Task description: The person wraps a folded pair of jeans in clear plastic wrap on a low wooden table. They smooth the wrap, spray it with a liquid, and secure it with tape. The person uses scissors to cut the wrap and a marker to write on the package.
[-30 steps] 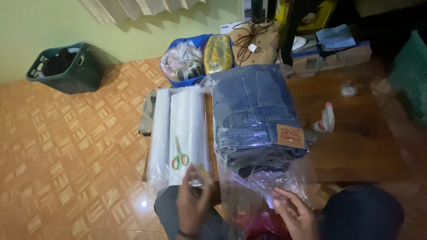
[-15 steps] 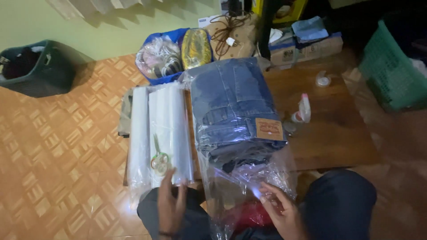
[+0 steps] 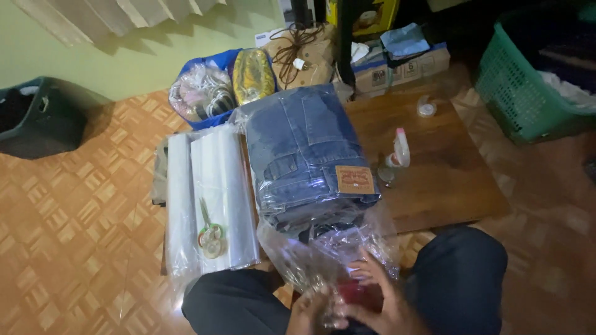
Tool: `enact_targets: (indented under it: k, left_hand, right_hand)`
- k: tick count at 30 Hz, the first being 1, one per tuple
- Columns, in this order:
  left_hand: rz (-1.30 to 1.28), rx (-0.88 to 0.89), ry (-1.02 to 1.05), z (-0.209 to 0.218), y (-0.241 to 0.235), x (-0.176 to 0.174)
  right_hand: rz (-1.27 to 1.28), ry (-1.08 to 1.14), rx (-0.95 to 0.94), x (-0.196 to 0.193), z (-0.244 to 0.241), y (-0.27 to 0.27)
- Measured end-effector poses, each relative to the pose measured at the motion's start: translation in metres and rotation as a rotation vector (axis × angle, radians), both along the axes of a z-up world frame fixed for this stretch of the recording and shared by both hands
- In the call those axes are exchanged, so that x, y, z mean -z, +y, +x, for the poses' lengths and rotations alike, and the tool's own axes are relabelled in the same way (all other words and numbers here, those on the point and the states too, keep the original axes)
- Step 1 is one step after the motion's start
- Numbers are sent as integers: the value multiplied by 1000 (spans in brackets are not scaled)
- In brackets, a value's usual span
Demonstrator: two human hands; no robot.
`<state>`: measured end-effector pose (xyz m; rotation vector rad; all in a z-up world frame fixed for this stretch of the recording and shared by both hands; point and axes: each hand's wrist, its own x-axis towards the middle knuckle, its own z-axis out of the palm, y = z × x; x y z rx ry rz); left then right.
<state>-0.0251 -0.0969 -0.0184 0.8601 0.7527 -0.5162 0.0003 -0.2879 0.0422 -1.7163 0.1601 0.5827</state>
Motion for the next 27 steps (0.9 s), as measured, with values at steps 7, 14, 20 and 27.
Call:
enact_targets:
  k: [7,14,20,27]
  left_hand:
    - [-137,-239,-35,10,15,-16]
    - [-7,-65,-228,-11,60,0]
    - [399,261,-545,-6,90,-24]
    - [604,348,-836,61,55,-98]
  right_hand:
    - [-531,-725,-288,84,-2,-16]
    - [-636,-1142,-34,41,-2,-22]
    - [-700,-1063,29,1,-15,-29]
    - [-642,-1054,108,10,-29,-19]
